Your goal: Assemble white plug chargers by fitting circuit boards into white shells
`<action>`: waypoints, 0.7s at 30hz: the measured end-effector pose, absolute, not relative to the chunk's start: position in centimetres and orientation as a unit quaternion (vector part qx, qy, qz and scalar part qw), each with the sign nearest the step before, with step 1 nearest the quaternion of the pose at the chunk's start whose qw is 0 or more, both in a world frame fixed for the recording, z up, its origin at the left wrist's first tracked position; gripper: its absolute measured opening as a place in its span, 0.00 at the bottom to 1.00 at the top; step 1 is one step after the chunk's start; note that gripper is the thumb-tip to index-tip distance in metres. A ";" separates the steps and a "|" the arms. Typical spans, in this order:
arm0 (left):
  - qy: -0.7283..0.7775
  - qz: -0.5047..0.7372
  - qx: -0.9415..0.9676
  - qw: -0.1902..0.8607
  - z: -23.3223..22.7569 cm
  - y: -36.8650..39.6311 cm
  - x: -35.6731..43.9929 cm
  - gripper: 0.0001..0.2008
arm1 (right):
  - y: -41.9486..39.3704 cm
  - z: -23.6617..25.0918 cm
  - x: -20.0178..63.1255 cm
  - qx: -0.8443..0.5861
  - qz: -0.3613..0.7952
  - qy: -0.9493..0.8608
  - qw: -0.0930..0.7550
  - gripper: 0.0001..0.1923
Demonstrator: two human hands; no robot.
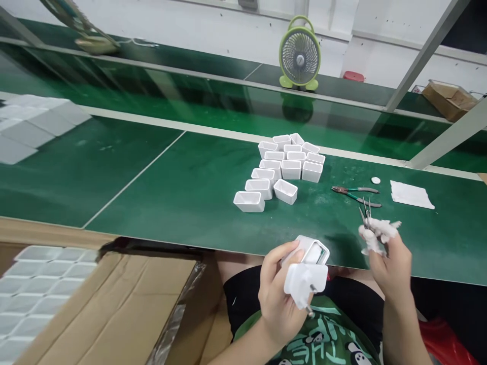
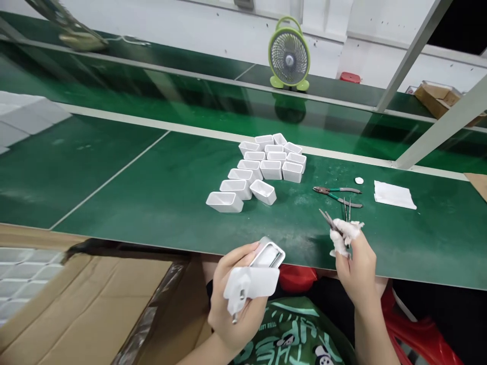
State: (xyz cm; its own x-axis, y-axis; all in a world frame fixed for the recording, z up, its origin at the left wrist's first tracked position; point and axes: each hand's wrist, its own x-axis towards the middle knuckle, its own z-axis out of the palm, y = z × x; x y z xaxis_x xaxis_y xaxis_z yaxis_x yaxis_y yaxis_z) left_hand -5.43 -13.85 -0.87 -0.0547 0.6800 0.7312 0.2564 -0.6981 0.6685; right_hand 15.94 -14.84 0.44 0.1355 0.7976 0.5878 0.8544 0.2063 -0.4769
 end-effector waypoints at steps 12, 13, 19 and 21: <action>0.410 0.621 0.662 0.091 -1.0 -13.6 -5.0 0.28 | -19.8 3.7 13.9 -0.556 -0.060 -0.757 0.338 0.14; 0.413 0.618 0.663 0.086 -1.0 -13.6 -5.1 0.29 | -19.8 3.6 13.8 -0.558 -0.062 -0.756 0.337 0.14; 0.416 0.597 0.682 0.073 -0.9 -13.7 -5.4 0.28 | -19.5 3.8 13.5 -0.557 -0.093 -0.765 0.311 0.13; 0.419 0.598 0.679 0.071 -0.9 -13.7 -5.4 0.29 | -19.5 4.0 13.4 -0.558 -0.101 -0.765 0.305 0.13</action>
State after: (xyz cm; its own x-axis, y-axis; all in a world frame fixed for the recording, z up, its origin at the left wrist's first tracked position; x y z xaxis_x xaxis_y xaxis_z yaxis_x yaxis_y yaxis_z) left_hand -5.40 -13.68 -0.92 -0.0667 0.6552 0.7525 0.4845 -0.6381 0.5985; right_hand 13.35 -19.51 4.01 -0.1916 0.7917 0.5801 0.9151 0.3578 -0.1861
